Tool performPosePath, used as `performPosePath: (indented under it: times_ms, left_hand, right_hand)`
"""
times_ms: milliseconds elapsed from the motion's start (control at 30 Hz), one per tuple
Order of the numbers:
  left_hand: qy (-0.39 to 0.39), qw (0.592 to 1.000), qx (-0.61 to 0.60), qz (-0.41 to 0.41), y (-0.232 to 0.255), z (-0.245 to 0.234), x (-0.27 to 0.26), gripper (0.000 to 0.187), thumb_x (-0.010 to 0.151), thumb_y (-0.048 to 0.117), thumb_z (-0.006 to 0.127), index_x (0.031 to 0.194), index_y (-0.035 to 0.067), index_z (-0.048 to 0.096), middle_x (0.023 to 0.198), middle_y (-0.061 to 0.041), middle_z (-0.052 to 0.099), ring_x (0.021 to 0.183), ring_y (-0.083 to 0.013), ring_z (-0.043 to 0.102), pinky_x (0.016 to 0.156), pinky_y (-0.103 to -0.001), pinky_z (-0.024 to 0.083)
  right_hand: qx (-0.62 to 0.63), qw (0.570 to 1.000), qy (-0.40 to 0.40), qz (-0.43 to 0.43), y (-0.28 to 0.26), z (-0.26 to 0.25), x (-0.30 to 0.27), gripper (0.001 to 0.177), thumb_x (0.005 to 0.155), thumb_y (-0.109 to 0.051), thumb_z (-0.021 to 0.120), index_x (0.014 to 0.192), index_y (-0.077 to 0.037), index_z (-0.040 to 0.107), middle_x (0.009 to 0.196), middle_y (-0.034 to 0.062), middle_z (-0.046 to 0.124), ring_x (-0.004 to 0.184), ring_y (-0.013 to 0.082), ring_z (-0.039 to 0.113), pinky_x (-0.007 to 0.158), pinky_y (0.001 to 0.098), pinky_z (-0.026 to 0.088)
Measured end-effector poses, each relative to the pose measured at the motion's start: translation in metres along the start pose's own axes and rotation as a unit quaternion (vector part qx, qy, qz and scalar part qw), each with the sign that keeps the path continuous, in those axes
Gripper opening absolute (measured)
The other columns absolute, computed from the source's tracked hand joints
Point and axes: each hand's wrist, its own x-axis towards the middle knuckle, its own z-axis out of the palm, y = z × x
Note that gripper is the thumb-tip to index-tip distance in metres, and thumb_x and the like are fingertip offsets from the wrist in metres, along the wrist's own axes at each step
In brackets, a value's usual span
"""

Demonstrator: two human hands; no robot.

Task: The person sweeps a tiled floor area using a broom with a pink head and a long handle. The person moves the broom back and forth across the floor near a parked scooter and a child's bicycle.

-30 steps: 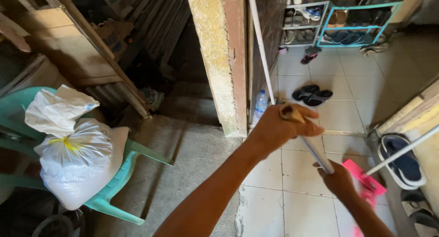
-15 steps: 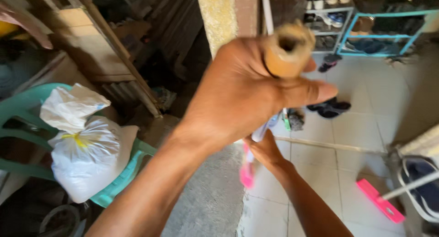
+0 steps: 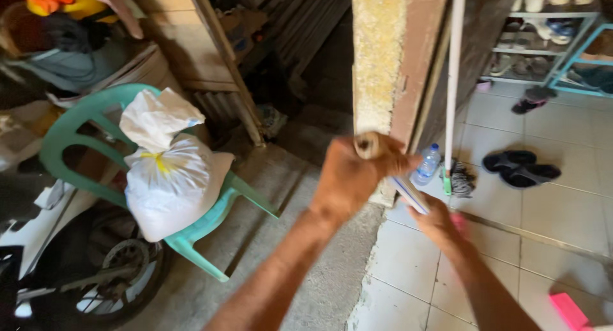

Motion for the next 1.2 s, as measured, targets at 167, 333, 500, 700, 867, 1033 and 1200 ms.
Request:
performPosePath:
  times_ms: [167,333,500,700,867,1033,1200]
  left_hand:
    - [0.021,0.986,0.114,0.116,0.068,-0.038,-0.006,0.022,0.076,0.018,0.088,0.088,0.004,0.075,0.074,-0.005,0.074,0.067,-0.0134,0.068,0.063,-0.028,0.057]
    - [-0.023,0.975,0.111,0.192,0.1,-0.069,-0.03,0.024,0.076,0.014,0.087,0.092,0.001,0.075,0.074,-0.008,0.069,0.067,-0.0103,0.061,0.063,-0.029,0.054]
    - [-0.016,0.981,0.044,0.187,0.118,-0.14,-0.039,0.027,0.076,0.018,0.083,0.096,0.001,0.078,0.079,-0.007,0.079,0.07,-0.0123,0.074,0.066,-0.031,0.055]
    - [-0.057,0.983,0.048,0.171,0.072,-0.14,-0.054,0.023,0.074,0.016,0.083,0.091,0.001,0.082,0.087,-0.007,0.082,0.082,-0.0129,0.079,0.081,-0.03,0.059]
    - [-0.096,0.978,0.107,0.154,0.066,-0.127,-0.068,0.036,0.076,0.023,0.085,0.106,0.004,0.08,0.087,-0.012,0.083,0.081,-0.0163,0.08,0.079,-0.032,0.062]
    - [-0.047,0.956,0.197,0.213,0.078,-0.147,-0.096,0.043,0.073,0.032,0.088,0.107,0.007,0.08,0.089,-0.008,0.082,0.084,-0.012,0.076,0.081,-0.026,0.061]
    - [0.09,0.944,0.144,0.282,0.132,-0.221,-0.108,0.029,0.091,0.034,0.081,0.106,0.009,0.078,0.093,-0.005,0.082,0.079,-0.0084,0.078,0.078,-0.026,0.067]
  right_hand:
    - [0.147,0.986,-0.036,0.07,-0.124,0.084,0.014,0.019,0.09,-0.016,0.072,0.109,-0.014,0.075,0.07,0.0066,0.068,0.06,0.0189,0.061,0.055,0.0375,0.052]
    - [0.191,0.981,-0.037,-0.005,-0.198,0.091,0.005,0.011,0.092,-0.013,0.073,0.102,-0.008,0.073,0.067,0.0057,0.064,0.059,0.0148,0.058,0.053,0.0345,0.047]
    - [0.142,0.981,0.025,-0.132,-0.236,0.058,-0.038,0.014,0.093,-0.012,0.069,0.106,-0.011,0.073,0.08,0.0038,0.071,0.069,0.0139,0.065,0.06,0.0323,0.052]
    - [0.15,0.979,-0.092,0.1,-0.219,0.083,-0.116,0.016,0.094,-0.011,0.067,0.102,-0.014,0.079,0.068,0.0049,0.069,0.054,0.0155,0.057,0.048,0.032,0.047]
    - [0.266,0.963,-0.023,0.024,-0.219,0.138,-0.092,0.014,0.096,-0.007,0.065,0.106,-0.008,0.075,0.072,0.0007,0.06,0.056,0.0089,0.05,0.049,0.0282,0.041]
    - [0.262,0.954,0.03,-0.145,-0.244,0.168,-0.041,0.012,0.096,-0.007,0.071,0.108,-0.005,0.069,0.083,-0.0037,0.063,0.071,0.0033,0.056,0.061,0.0236,0.047]
    - [0.257,0.948,-0.138,-0.129,-0.341,0.161,-0.058,0.02,0.091,-0.01,0.071,0.109,-0.009,0.079,0.066,-0.0031,0.057,0.058,0.0047,0.046,0.05,0.0261,0.037]
